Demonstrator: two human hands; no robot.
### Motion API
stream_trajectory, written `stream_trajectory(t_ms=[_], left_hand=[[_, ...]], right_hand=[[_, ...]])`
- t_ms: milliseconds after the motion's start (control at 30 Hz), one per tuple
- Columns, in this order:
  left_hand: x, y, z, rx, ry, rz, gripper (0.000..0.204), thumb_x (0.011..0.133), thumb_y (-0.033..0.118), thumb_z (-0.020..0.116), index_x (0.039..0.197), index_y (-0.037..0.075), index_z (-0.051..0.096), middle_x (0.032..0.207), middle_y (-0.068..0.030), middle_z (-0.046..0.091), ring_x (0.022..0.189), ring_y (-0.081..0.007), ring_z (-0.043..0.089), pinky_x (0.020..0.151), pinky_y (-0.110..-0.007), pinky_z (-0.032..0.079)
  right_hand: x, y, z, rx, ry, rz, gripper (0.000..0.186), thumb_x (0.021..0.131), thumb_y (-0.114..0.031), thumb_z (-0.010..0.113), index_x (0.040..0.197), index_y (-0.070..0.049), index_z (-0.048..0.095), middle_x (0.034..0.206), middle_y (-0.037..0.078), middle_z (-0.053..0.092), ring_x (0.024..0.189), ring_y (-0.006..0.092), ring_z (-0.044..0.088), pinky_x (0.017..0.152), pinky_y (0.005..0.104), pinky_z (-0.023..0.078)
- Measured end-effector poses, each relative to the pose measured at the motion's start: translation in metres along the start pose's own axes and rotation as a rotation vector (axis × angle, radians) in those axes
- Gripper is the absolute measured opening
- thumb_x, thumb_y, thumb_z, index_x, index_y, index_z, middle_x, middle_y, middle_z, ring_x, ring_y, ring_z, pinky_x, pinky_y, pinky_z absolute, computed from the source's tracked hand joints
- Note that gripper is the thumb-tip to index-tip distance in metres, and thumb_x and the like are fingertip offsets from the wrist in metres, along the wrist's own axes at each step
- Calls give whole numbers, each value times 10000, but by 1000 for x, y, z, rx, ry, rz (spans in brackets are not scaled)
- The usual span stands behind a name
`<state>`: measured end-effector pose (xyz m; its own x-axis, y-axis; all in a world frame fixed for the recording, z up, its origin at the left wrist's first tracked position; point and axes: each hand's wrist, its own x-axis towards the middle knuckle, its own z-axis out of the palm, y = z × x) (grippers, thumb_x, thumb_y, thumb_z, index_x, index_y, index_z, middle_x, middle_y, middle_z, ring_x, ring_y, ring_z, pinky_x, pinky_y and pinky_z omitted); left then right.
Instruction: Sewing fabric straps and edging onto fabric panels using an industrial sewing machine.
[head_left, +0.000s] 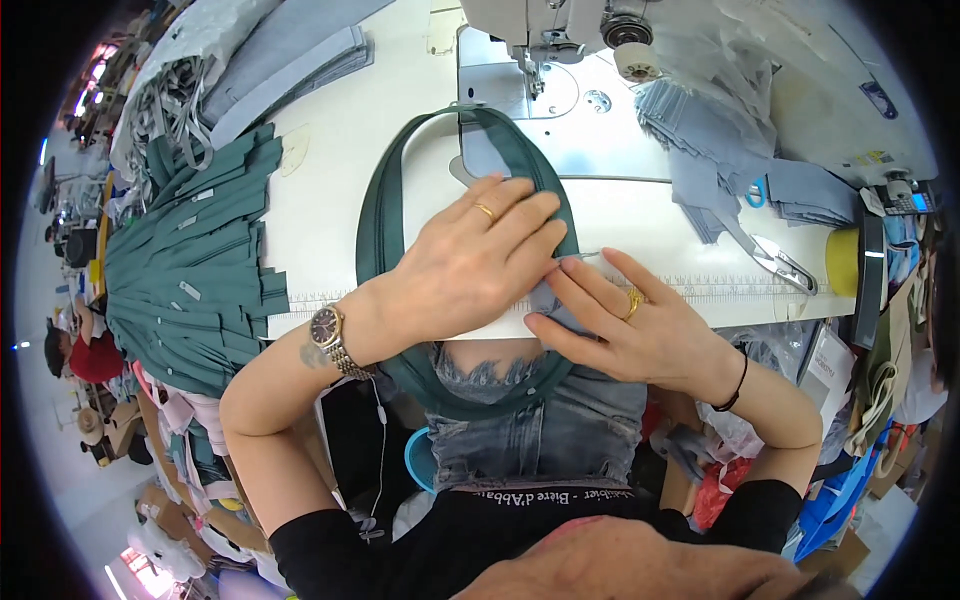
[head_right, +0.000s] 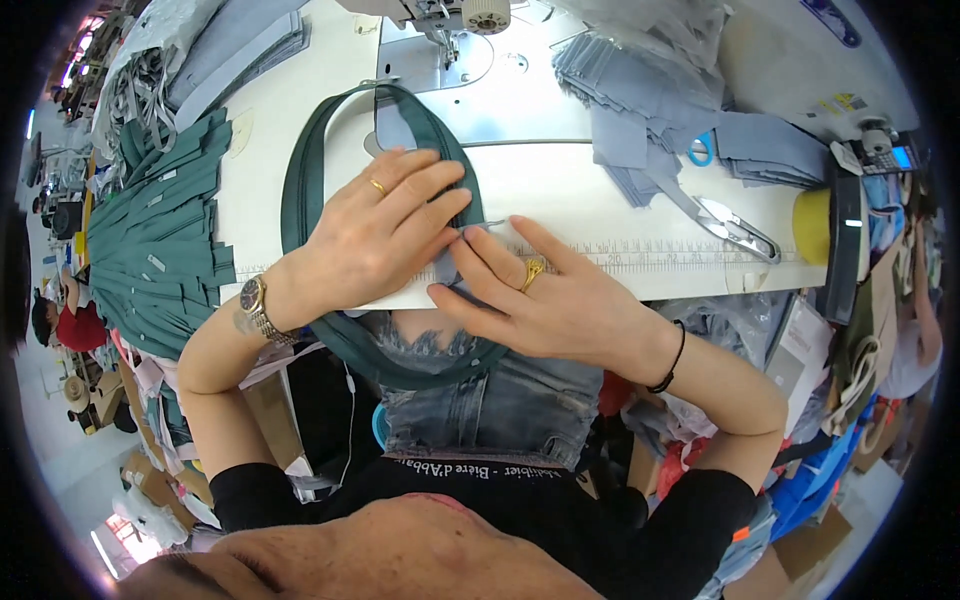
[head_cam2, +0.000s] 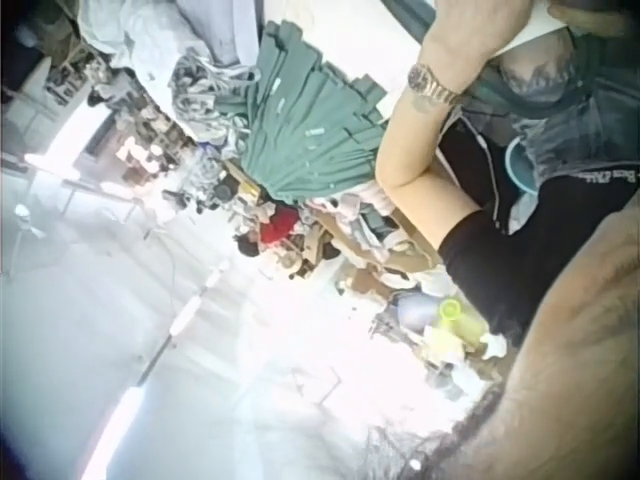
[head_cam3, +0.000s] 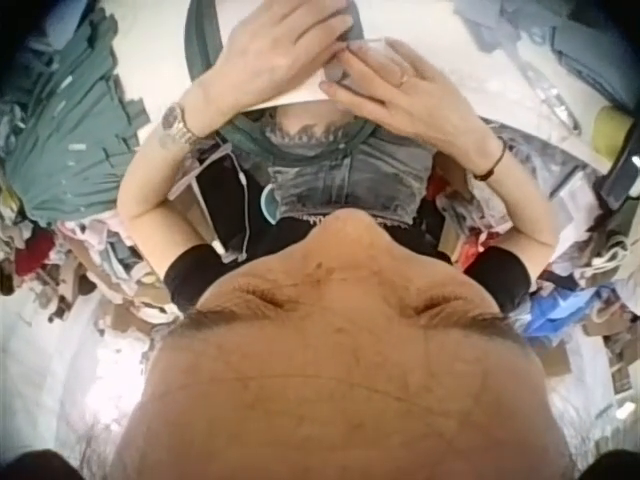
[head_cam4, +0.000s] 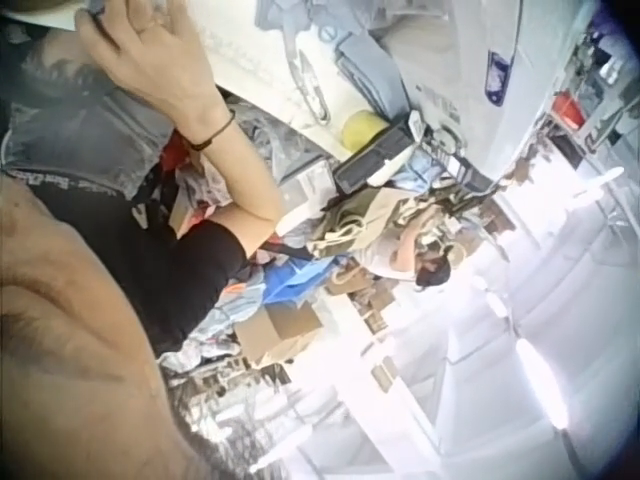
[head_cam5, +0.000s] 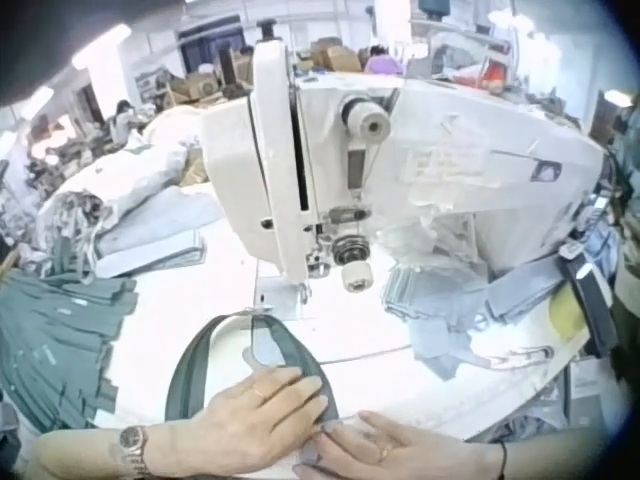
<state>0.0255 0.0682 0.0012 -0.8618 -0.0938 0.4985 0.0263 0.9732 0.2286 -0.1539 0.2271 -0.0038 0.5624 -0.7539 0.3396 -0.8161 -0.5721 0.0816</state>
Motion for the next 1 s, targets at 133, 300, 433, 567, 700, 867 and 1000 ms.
stream_trajectory(t_ms=[133, 300, 433, 567, 700, 867, 1000], left_hand=[[9, -23, -8, 148, -68, -36, 357, 794, 154, 764, 1115, 38, 658, 1228, -143, 644, 1161, -336, 622, 1008, -468, 486], [39, -96, -13, 245, -79, -95, 345, 902, 327, 656, 1059, 20, 669, 1133, -140, 682, 1103, -299, 635, 1054, -463, 428], [42, -106, -5, 164, -126, -160, 356, 907, 336, 646, 1062, 16, 668, 1103, -135, 687, 1089, -306, 635, 1064, -467, 415], [45, -106, 4, 154, -51, -168, 339, 909, 327, 642, 1056, 23, 669, 1078, -134, 689, 1060, -308, 642, 1064, -485, 411], [48, -108, 5, 176, -52, -192, 324, 904, 316, 642, 1049, 28, 669, 1059, -139, 687, 1032, -319, 646, 1058, -493, 412], [41, -110, -2, 178, -82, -212, 322, 891, 304, 647, 1050, 24, 670, 1073, -141, 684, 1043, -309, 631, 1042, -488, 416], [32, -96, 2, 329, 11, -14, 256, 851, 213, 657, 1020, 22, 677, 1031, -116, 670, 1035, -301, 620, 1001, -465, 451]], right_hand=[[24, 21, -9, 183, -11, 60, 393, 851, -178, 608, 1231, -80, 616, 1208, 123, 623, 1189, 232, 591, 1017, 436, 477], [67, 73, 14, -9, 47, 36, 331, 808, -117, 627, 1110, 17, 650, 1149, 162, 663, 1129, 261, 643, 967, 404, 496], [66, 72, 28, -38, 154, 72, 321, 798, -119, 639, 1085, 23, 659, 1164, 158, 668, 1056, 259, 665, 946, 379, 503], [63, 77, 28, -46, 173, 85, 326, 798, -119, 641, 1093, 21, 663, 1163, 161, 676, 1035, 264, 672, 927, 375, 510], [66, 82, 28, -94, 176, 62, 341, 797, -121, 643, 1106, 22, 673, 1125, 161, 697, 1043, 270, 677, 905, 375, 519], [72, 69, 31, -168, 153, 2, 359, 793, -118, 643, 1103, 60, 675, 1072, 210, 711, 995, 290, 698, 884, 366, 527], [63, 45, 18, -195, 21, -11, 410, 795, -113, 610, 1162, 65, 656, 1134, 220, 689, 1036, 297, 685, 903, 379, 523]])
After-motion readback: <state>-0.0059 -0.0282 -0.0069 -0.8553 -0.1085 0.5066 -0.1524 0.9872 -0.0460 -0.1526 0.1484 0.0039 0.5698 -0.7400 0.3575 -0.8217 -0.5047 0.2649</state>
